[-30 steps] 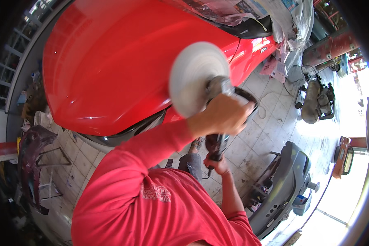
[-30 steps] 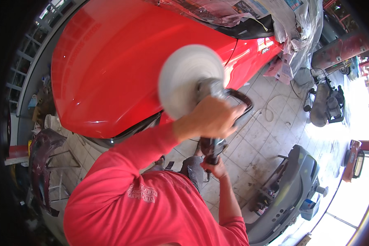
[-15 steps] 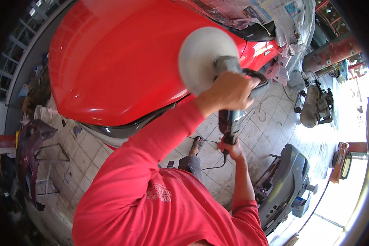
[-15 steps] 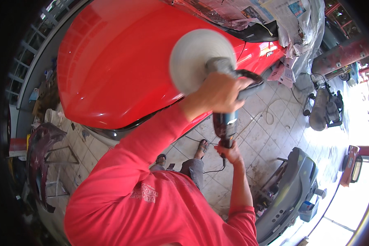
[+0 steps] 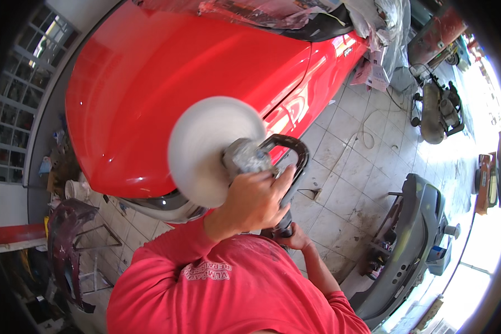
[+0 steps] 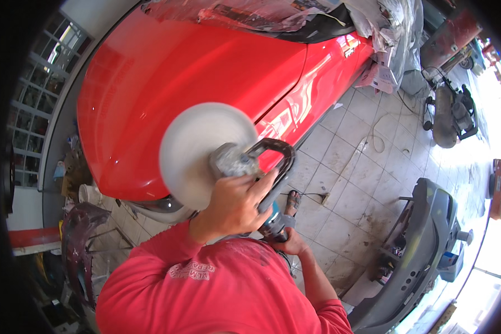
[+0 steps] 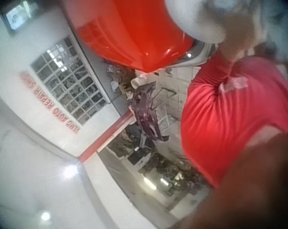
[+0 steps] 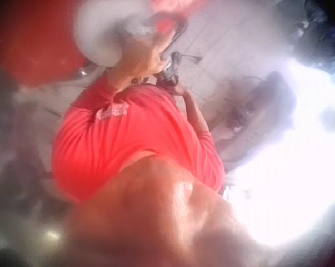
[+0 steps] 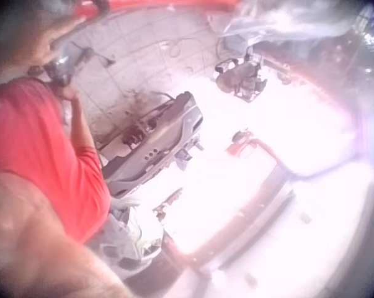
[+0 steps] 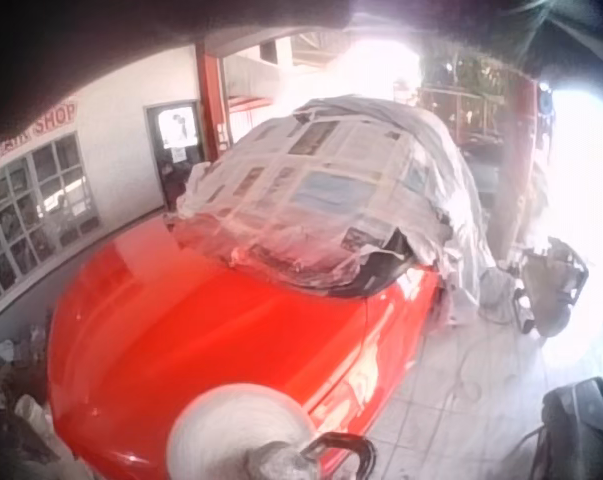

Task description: The person uses a rotary polisher with a white pad to buff the surface of a red car hood. The person moves the tool across the hood in overlapping passes, covering the entire surface area.

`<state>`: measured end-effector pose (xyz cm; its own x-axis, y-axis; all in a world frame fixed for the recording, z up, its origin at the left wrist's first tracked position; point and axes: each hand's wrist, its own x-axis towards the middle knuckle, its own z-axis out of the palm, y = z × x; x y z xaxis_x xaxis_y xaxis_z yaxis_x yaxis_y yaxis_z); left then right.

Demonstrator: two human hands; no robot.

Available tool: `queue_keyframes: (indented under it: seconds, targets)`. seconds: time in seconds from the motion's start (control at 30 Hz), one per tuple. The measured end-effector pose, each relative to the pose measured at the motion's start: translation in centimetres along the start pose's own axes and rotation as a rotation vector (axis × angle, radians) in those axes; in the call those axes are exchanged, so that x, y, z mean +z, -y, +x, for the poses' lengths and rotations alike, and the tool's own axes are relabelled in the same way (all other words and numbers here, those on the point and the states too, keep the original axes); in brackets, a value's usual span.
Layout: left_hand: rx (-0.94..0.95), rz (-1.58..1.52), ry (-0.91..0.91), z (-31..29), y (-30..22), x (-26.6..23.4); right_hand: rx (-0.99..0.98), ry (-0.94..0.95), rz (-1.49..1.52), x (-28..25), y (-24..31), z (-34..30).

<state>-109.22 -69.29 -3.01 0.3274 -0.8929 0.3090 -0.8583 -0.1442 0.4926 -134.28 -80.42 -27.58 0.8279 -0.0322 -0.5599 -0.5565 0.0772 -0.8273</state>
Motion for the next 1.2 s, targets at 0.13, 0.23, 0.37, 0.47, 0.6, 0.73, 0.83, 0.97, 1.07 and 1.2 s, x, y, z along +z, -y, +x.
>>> queue_keyframes:
  seconds: [0.13,0.23,0.37,0.47,0.6,0.73,0.83,0.97,1.07,1.2]
  targets:
    - [0.013,0.091,0.113,8.7,0.3,2.4,0.070,0.005,0.122,-5.6,2.3,0.6]
    - [0.003,0.074,0.089,14.5,0.7,4.8,-0.002,-0.011,0.328,-8.8,3.6,1.4]
    - [-0.049,0.085,0.122,17.9,0.4,6.0,-0.021,-0.031,0.364,-11.2,5.8,1.1]
    - [-0.052,0.073,0.115,15.3,0.0,6.1,0.010,-0.022,0.264,-10.9,5.1,0.4]
    - [-0.103,0.074,0.127,8.3,-1.5,5.5,0.032,0.055,0.094,-8.0,0.6,-0.9]
    - [-0.153,0.083,0.177,6.8,-2.1,5.3,0.055,0.082,0.153,-5.3,1.0,-1.9]
    - [-0.104,0.068,0.259,10.4,-1.3,5.0,0.025,0.031,0.269,-6.0,1.9,-1.2]
    - [-0.006,0.054,0.050,17.0,2.1,6.6,-0.062,-0.124,0.441,-8.3,6.4,1.2]
    - [0.012,0.072,0.052,19.3,2.4,6.8,-0.088,-0.116,0.487,-10.8,5.4,3.1]
    - [0.002,0.073,-0.019,14.0,1.8,5.7,-0.111,-0.105,0.449,-8.4,3.9,2.0]
